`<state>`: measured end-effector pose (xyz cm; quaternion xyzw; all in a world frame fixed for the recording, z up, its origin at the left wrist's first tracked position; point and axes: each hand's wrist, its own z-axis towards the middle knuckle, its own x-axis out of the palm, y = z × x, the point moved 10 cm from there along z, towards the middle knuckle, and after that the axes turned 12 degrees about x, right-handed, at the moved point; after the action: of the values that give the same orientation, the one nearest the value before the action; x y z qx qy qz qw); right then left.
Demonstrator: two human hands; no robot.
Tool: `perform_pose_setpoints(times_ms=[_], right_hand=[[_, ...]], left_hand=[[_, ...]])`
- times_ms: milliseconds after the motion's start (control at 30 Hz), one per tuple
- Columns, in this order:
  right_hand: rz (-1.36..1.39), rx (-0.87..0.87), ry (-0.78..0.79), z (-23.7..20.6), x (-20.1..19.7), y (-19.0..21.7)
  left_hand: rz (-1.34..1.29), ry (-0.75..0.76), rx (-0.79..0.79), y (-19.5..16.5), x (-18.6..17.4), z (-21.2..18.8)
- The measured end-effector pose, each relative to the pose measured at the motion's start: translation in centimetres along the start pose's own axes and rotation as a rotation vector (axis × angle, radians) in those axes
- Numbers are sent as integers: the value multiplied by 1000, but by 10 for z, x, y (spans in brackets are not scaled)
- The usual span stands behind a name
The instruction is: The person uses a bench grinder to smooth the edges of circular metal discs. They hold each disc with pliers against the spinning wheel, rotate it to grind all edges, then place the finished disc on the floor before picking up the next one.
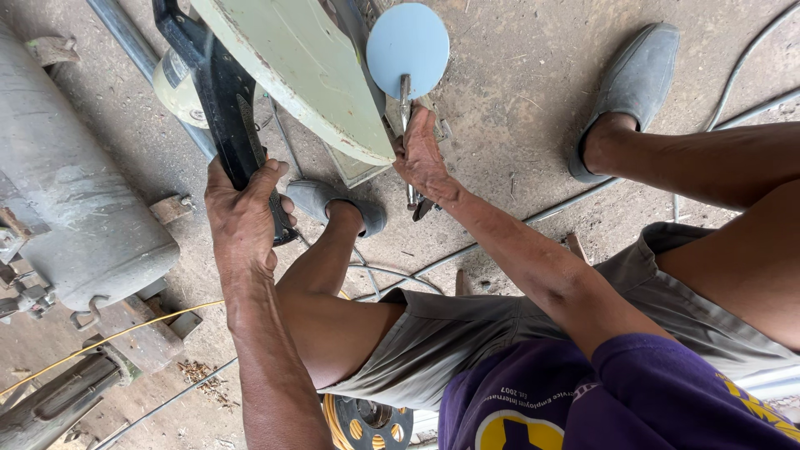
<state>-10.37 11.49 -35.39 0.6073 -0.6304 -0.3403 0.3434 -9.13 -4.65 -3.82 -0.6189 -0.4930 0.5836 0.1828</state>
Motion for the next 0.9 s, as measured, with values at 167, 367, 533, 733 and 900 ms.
perform_pose_setpoints(times_ms=[167, 367, 533, 733, 900], right_hand=[[-206, 23, 53, -41, -28, 4], [-302, -130, -148, -25, -64, -1], [1132, 477, 197, 4, -9, -42], [945, 518, 129, 16, 3, -27], [518, 465, -15, 14, -23, -37]], left_hand=[[-11, 1, -7, -2, 1, -2], [-22, 4, 5, -1, 3, 0], [-33, -3, -19, 0, 3, 0], [-3, -2, -3, 1, 2, 3], [-10, 0, 2, 3, 0, 2]])
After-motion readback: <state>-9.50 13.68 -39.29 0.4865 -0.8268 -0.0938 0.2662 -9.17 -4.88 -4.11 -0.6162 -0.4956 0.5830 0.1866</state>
